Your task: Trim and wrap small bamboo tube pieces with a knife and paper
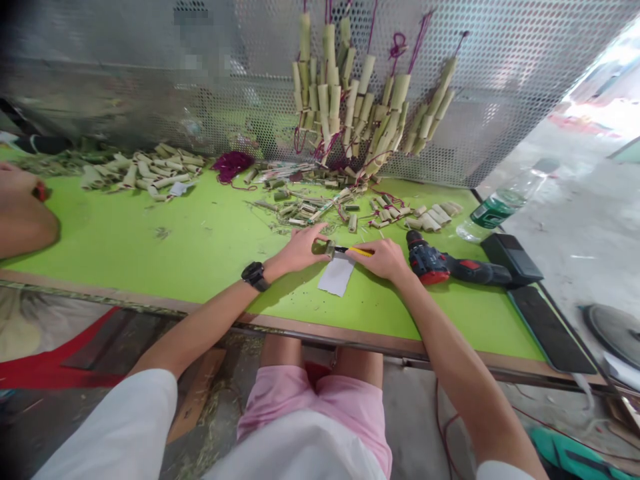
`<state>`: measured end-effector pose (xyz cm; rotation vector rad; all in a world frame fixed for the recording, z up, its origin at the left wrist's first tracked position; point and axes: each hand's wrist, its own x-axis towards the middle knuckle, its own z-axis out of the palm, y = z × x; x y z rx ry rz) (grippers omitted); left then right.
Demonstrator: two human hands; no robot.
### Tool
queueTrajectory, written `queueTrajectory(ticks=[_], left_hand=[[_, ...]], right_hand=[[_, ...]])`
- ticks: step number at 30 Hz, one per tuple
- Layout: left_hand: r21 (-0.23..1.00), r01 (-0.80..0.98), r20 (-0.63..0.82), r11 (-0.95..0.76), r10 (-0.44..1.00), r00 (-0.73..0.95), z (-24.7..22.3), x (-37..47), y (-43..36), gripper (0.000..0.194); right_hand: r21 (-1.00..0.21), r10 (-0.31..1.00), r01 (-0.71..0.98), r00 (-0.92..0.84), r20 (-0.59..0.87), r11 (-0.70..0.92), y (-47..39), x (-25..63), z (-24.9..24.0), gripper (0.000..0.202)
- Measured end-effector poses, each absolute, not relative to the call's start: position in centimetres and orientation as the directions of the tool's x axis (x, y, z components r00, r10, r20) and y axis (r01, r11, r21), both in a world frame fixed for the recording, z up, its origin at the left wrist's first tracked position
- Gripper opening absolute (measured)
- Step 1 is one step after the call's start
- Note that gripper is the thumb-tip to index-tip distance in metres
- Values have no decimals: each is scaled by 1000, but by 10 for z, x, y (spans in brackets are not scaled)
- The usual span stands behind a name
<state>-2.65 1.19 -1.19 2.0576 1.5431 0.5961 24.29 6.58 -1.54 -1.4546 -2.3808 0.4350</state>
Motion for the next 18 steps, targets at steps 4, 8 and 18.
queueTrajectory(ticks=[4, 8, 18], left_hand=[[635, 741, 57, -219, 970, 238, -17, -27, 14, 98], [645, 731, 74, -224, 970, 232, -21, -27, 16, 99], [661, 722, 55, -205, 972, 227, -15, -28, 13, 98]], right_hand=[[-447, 910, 795, -390, 144, 411, 67, 246, -17, 49], [-506, 866, 736, -498, 46, 450, 67, 252, -18, 52], [-437, 898, 790, -421, 125, 431, 67, 240, -17, 47]])
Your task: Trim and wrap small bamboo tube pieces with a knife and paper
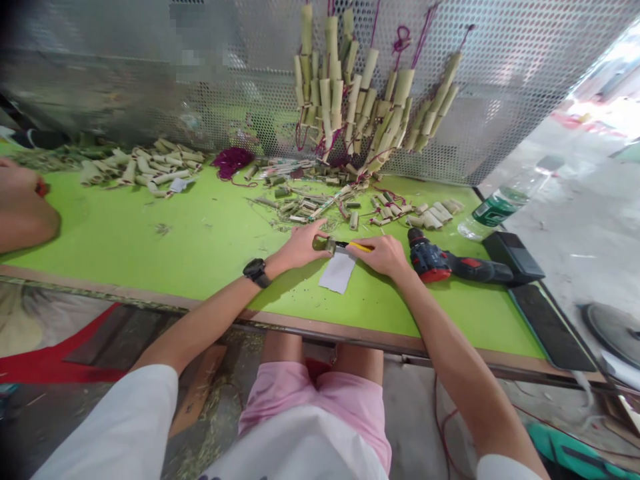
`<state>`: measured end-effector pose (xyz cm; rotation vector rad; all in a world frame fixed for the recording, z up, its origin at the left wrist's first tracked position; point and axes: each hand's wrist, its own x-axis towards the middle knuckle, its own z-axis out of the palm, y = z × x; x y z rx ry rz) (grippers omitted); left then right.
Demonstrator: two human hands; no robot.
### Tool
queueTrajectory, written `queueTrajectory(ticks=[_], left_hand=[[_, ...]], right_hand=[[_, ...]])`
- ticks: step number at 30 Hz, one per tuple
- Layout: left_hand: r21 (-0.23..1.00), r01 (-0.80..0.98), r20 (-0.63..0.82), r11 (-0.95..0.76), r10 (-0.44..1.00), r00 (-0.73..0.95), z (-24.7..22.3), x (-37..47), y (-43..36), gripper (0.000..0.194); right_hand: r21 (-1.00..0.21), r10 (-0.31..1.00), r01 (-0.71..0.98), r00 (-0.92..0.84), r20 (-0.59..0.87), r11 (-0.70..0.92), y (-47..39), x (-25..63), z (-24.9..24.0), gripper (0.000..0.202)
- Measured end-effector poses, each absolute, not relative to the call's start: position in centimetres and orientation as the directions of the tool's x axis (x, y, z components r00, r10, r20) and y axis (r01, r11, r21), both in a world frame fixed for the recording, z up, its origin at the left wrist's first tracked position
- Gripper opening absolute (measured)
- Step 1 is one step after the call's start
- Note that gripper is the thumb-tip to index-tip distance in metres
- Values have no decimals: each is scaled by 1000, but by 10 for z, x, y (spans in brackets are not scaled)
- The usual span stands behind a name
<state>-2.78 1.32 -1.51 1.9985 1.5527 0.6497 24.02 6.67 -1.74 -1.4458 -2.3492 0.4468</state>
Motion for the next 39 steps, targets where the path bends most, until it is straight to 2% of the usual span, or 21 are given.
queueTrajectory(ticks=[5, 10, 15, 20, 26, 31, 36, 39], left_hand=[[644, 735, 62, -215, 971, 230, -18, -27, 15, 100], [644, 736, 65, -209, 973, 219, -20, -26, 15, 99], [648, 730, 55, -216, 970, 238, -18, -25, 13, 100], [655, 725, 53, -213, 970, 238, -16, -25, 12, 103], [649, 726, 45, -228, 964, 262, -12, -25, 10, 99], [627, 742, 47, -238, 962, 269, -10, -25, 9, 95], [617, 751, 23, -234, 960, 280, -15, -25, 11, 92], [619, 748, 13, -239, 955, 295, -17, -25, 12, 80]], right_hand=[[-459, 859, 750, -509, 60, 476, 67, 246, -18, 52], [-443, 892, 777, -424, 159, 448, 71, 245, -22, 52], [-472, 868, 751, -493, 63, 461, 72, 247, -21, 57], [-429, 897, 792, -422, 129, 434, 70, 247, -15, 57], [-466, 860, 751, -508, 44, 467, 68, 251, -11, 59], [-432, 896, 793, -432, 99, 430, 71, 245, -13, 60], [-453, 900, 788, -428, 84, 417, 70, 248, -13, 56], [-473, 897, 776, -434, 79, 417, 70, 254, -13, 53]])
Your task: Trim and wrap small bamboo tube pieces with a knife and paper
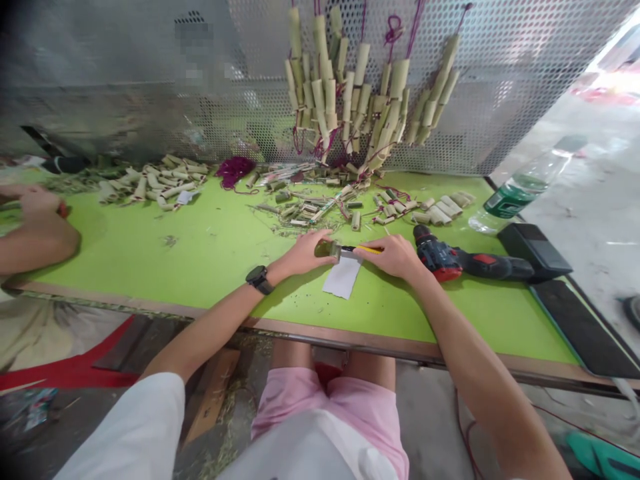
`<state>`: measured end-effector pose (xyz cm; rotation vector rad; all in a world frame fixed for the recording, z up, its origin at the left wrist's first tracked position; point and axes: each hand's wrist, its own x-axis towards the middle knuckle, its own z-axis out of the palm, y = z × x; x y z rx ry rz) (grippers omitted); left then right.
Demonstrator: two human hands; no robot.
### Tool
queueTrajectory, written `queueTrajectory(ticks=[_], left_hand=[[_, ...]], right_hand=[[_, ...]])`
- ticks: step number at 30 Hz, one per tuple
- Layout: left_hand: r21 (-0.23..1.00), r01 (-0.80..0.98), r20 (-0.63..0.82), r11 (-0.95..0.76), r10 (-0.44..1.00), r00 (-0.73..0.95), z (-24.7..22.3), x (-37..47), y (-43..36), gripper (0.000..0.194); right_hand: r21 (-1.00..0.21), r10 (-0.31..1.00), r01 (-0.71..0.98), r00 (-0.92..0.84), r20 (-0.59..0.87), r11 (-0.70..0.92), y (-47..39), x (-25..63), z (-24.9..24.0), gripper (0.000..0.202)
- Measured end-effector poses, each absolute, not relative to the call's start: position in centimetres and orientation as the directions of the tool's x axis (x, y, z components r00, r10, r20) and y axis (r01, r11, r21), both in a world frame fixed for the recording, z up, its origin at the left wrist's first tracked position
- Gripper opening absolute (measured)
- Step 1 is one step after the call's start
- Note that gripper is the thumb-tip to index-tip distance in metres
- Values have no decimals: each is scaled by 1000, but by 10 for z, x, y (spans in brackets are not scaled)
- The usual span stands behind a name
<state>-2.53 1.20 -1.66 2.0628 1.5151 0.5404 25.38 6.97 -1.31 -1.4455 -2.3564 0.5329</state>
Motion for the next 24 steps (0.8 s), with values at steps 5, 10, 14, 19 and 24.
queueTrajectory(ticks=[5, 10, 14, 19, 24], left_hand=[[608, 744, 43, -279, 947, 319, -15, -26, 13, 54], [628, 724, 45, -286, 942, 333, -16, -27, 15, 50], [638, 712, 65, -292, 943, 328, -20, -27, 18, 47], [686, 686, 58, -243, 958, 281, -23, -26, 18, 53], [747, 644, 20, -164, 974, 224, -21, -26, 14, 82]], right_hand=[[-498, 888, 758, -456, 56, 420, 69, 259, -11, 55], [-532, 856, 713, -515, 44, 457, 67, 257, -12, 57], [-503, 882, 750, -468, 55, 430, 67, 254, -14, 55], [-444, 909, 806, -414, 52, 392, 68, 249, -12, 51], [-399, 916, 827, -385, 113, 397, 65, 245, -11, 49]])
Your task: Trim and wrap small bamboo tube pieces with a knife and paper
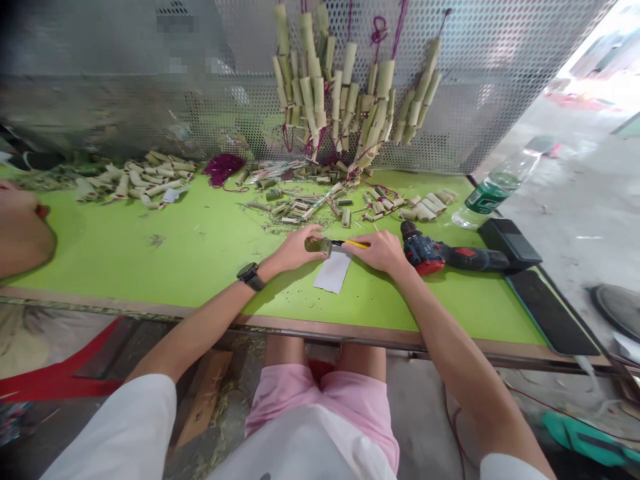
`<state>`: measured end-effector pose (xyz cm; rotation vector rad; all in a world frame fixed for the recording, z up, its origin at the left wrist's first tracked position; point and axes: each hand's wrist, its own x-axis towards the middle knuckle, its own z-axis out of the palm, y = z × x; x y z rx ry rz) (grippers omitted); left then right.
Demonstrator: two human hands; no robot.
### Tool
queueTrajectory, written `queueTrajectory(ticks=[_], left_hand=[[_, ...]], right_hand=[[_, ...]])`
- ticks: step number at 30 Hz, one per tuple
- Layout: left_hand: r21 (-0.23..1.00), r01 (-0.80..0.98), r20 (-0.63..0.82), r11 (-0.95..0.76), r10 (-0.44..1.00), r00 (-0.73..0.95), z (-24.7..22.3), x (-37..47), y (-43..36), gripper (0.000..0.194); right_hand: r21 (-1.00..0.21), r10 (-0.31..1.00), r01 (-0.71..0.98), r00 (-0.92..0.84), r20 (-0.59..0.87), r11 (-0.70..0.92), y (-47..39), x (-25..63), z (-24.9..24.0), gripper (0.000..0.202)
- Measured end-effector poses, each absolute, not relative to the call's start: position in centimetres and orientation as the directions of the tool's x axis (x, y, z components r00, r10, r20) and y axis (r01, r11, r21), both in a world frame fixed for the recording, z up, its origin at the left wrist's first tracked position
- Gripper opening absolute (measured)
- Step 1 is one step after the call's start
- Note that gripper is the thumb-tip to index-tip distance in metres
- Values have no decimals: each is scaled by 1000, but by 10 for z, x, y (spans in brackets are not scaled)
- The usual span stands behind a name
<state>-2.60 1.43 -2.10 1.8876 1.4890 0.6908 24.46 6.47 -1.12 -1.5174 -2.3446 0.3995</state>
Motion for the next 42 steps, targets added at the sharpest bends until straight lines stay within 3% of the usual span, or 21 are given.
queueTrajectory(ticks=[6, 10, 17, 23, 42], left_hand=[[734, 662, 5, -148, 977, 214, -17, -25, 12, 82], [732, 667, -12, -137, 977, 214, -15, -24, 12, 81], [717, 679, 3, -160, 974, 226, -14, -24, 11, 79], [696, 696, 11, -174, 973, 232, -15, -24, 11, 75], [724, 674, -9, -146, 975, 221, -16, -23, 12, 80]], right_hand=[[-390, 906, 819, -390, 163, 422, 66, 250, -15, 47], [-427, 876, 774, -469, 108, 467, 68, 252, -15, 43], [-320, 894, 835, -422, 149, 447, 70, 250, -14, 49], [-410, 883, 792, -462, 83, 452, 69, 252, -15, 42], [-451, 900, 796, -433, 45, 405, 70, 249, -16, 47]])
